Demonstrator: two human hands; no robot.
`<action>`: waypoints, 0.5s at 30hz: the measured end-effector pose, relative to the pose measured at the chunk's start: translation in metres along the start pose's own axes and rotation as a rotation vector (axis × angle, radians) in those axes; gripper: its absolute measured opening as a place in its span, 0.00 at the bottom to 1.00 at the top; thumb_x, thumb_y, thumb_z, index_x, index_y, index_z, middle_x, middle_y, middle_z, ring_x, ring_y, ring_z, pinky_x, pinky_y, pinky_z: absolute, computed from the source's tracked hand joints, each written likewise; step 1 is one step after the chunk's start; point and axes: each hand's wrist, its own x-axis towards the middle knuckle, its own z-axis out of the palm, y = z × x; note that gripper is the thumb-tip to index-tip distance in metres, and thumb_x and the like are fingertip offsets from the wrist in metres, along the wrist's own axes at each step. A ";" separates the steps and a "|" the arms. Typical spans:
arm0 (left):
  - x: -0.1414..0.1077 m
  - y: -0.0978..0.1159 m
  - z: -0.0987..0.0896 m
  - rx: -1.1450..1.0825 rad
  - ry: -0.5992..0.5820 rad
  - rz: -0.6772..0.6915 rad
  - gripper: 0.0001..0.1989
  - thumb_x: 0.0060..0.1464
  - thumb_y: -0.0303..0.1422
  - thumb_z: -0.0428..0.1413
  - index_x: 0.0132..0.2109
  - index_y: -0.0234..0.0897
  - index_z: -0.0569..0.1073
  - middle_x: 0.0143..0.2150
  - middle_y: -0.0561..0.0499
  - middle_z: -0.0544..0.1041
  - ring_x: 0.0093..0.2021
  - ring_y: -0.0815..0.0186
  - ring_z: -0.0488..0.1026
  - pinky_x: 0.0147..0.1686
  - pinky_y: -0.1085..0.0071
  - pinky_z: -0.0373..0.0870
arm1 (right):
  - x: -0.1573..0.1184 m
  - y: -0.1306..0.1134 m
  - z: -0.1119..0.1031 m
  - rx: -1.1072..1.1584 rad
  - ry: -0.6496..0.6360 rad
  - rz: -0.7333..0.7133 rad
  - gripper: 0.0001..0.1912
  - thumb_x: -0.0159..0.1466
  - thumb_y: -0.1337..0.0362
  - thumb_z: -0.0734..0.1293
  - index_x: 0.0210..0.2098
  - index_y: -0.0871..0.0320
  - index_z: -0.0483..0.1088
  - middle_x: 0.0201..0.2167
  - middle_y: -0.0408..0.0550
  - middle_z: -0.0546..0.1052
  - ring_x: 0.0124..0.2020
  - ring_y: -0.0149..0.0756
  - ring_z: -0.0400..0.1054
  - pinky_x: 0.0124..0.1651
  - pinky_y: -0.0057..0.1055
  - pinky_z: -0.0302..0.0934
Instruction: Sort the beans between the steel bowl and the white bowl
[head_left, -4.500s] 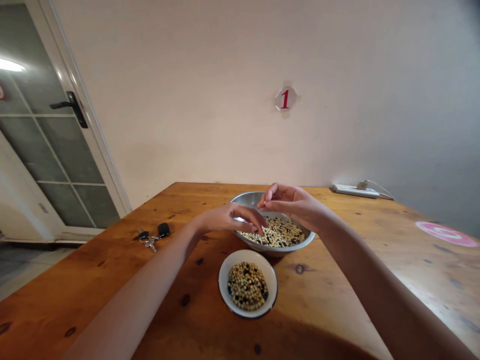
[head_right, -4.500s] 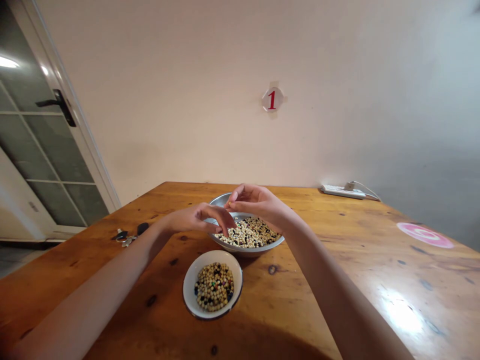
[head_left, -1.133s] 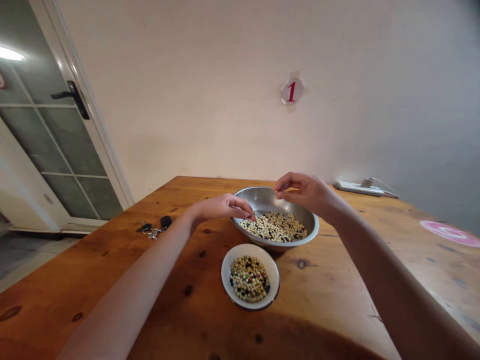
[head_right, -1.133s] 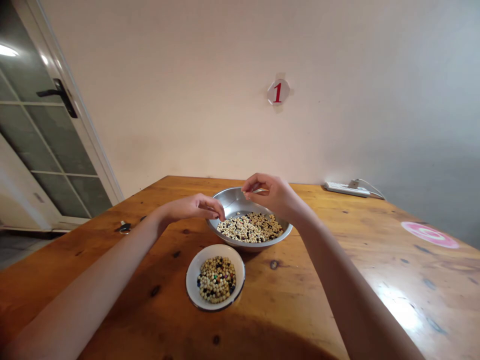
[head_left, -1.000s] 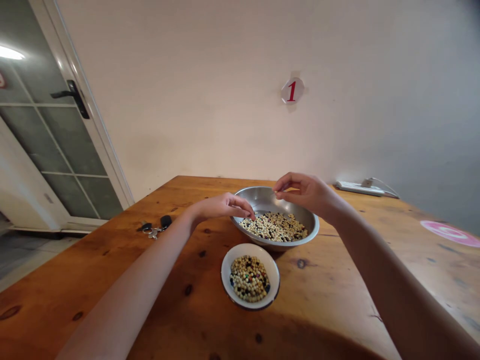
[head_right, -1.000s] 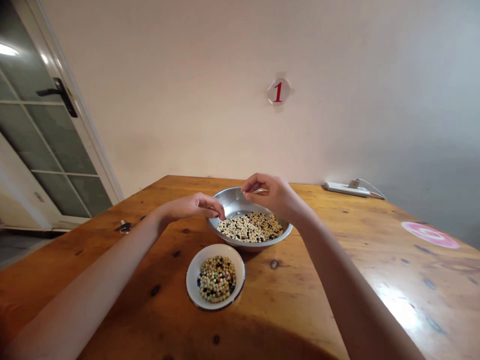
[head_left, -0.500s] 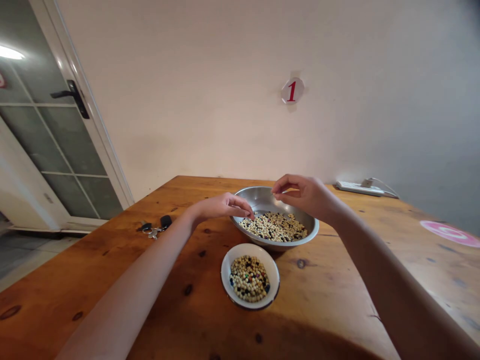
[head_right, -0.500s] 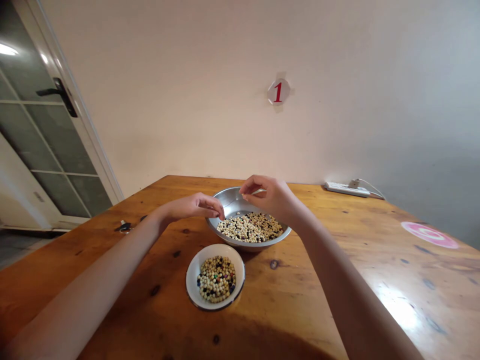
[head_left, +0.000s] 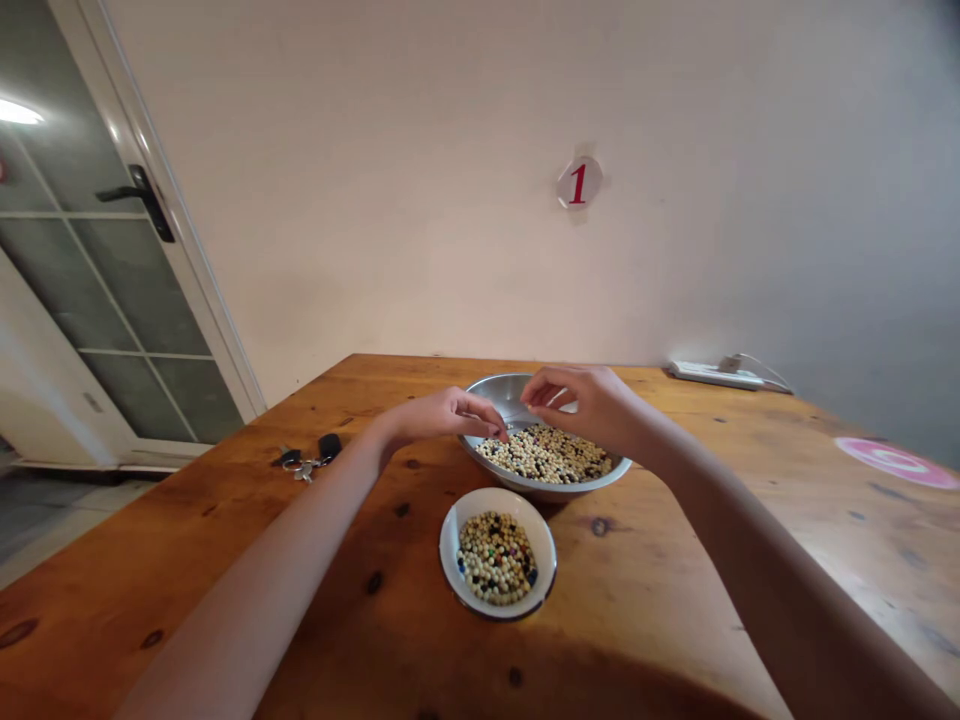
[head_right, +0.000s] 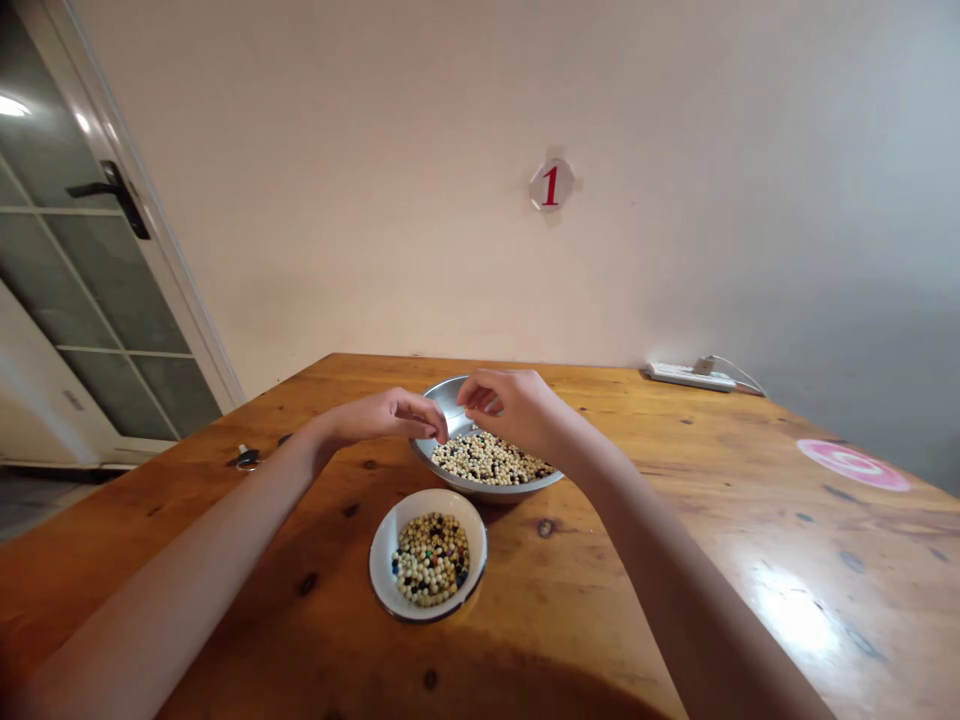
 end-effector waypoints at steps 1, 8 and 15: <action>0.000 0.001 0.000 -0.007 -0.002 -0.002 0.08 0.51 0.34 0.53 0.38 0.38 0.74 0.38 0.51 0.74 0.40 0.69 0.68 0.41 0.73 0.62 | 0.000 0.000 0.002 0.019 -0.015 0.002 0.06 0.53 0.69 0.63 0.30 0.57 0.69 0.29 0.43 0.75 0.29 0.29 0.69 0.35 0.27 0.64; -0.002 0.005 0.001 -0.048 -0.053 0.022 0.08 0.52 0.32 0.52 0.38 0.39 0.74 0.40 0.51 0.74 0.42 0.69 0.68 0.44 0.72 0.61 | 0.002 0.005 0.013 0.242 -0.065 0.026 0.07 0.54 0.63 0.65 0.32 0.57 0.69 0.31 0.44 0.75 0.32 0.30 0.69 0.39 0.29 0.64; -0.006 0.011 0.000 -0.143 -0.218 0.064 0.09 0.52 0.32 0.53 0.40 0.40 0.74 0.42 0.51 0.74 0.45 0.67 0.68 0.48 0.70 0.61 | 0.003 -0.001 0.012 0.384 -0.146 0.085 0.09 0.52 0.58 0.67 0.29 0.56 0.70 0.29 0.44 0.74 0.32 0.32 0.69 0.38 0.30 0.62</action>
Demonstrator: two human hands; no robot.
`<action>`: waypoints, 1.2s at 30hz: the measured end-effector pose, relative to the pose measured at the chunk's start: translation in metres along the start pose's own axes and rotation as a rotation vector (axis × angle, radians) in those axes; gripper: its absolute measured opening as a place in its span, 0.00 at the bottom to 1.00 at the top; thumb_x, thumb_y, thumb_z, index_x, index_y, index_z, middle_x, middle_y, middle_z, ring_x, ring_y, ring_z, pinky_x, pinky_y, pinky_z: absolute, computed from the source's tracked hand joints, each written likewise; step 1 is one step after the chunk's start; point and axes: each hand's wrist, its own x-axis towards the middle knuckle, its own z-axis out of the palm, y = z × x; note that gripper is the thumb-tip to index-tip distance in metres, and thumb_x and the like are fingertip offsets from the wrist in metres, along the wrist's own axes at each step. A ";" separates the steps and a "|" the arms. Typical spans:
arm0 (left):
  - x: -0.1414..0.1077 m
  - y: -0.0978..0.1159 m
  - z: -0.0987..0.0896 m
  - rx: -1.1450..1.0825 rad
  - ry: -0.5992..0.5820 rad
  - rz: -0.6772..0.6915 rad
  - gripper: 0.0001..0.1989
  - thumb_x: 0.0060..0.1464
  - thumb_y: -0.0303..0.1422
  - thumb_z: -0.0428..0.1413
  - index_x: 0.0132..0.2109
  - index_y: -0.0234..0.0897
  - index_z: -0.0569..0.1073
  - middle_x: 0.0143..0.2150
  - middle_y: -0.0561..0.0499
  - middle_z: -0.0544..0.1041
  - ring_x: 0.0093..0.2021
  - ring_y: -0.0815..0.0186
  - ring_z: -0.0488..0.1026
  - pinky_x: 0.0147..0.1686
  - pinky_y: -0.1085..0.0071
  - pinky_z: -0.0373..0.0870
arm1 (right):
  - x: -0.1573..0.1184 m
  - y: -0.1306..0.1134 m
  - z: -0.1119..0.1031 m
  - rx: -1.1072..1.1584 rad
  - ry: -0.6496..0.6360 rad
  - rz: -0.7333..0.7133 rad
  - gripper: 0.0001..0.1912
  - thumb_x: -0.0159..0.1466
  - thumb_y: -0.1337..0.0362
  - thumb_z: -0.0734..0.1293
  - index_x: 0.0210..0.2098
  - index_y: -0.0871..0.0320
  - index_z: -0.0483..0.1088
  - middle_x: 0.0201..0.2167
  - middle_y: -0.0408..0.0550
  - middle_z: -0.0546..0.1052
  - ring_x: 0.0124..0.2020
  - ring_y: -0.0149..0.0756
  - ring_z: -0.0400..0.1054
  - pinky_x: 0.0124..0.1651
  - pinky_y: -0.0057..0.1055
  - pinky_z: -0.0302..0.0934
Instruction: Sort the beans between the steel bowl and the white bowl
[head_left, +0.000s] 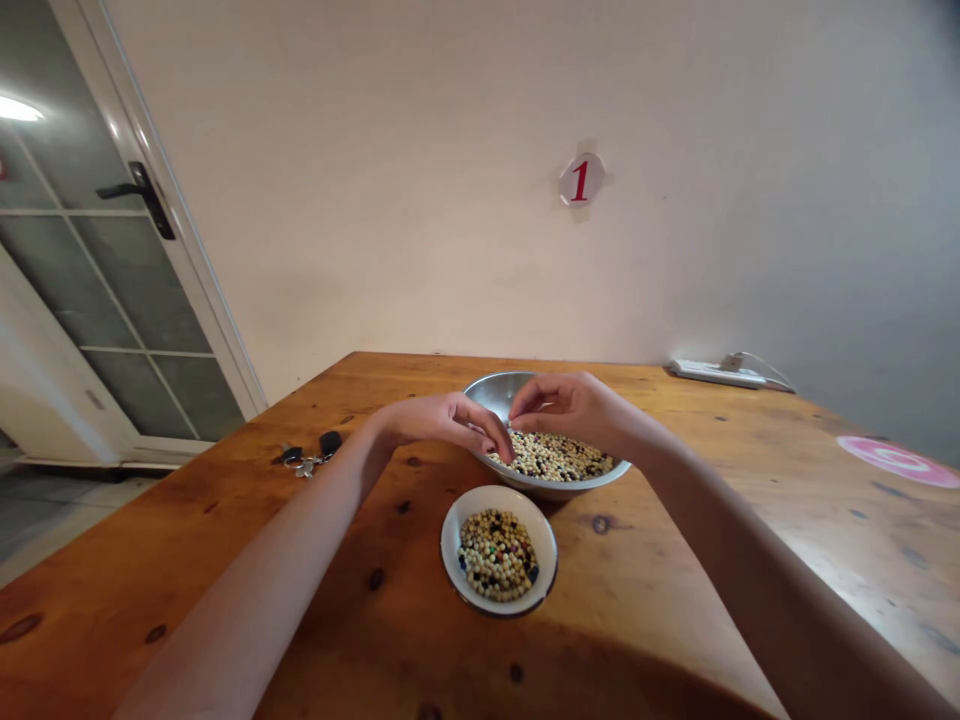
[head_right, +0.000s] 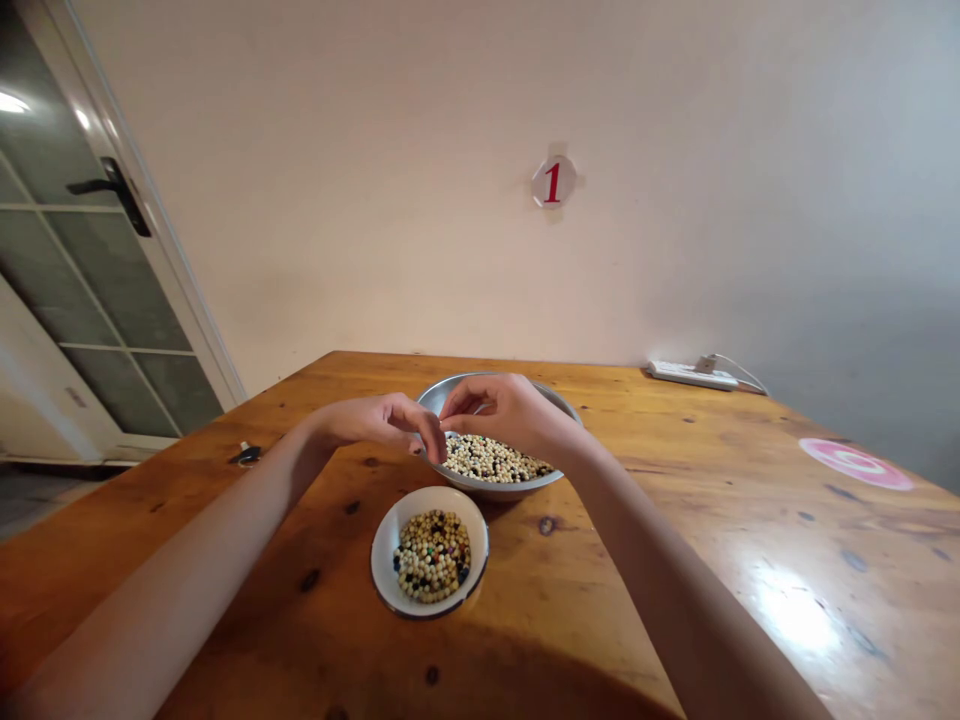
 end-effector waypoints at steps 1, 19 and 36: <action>-0.001 0.001 -0.001 -0.004 -0.040 -0.013 0.09 0.52 0.32 0.53 0.40 0.40 0.74 0.43 0.51 0.74 0.46 0.66 0.68 0.49 0.69 0.61 | -0.001 -0.001 0.000 0.003 -0.024 0.011 0.09 0.52 0.58 0.67 0.29 0.56 0.70 0.29 0.44 0.75 0.32 0.32 0.69 0.37 0.30 0.62; -0.002 -0.012 -0.009 0.212 0.134 -0.173 0.11 0.52 0.36 0.53 0.42 0.42 0.73 0.44 0.51 0.74 0.46 0.67 0.68 0.46 0.73 0.62 | -0.003 -0.008 0.011 -0.154 -0.569 -0.030 0.08 0.58 0.64 0.62 0.35 0.55 0.72 0.36 0.41 0.77 0.37 0.29 0.69 0.41 0.24 0.57; 0.027 -0.046 0.018 0.803 0.292 -0.335 0.27 0.57 0.46 0.38 0.34 0.34 0.76 0.25 0.43 0.73 0.32 0.63 0.66 0.40 0.67 0.61 | 0.001 0.053 -0.009 -0.612 -0.230 0.176 0.11 0.55 0.66 0.60 0.33 0.55 0.74 0.31 0.48 0.77 0.32 0.35 0.69 0.35 0.31 0.59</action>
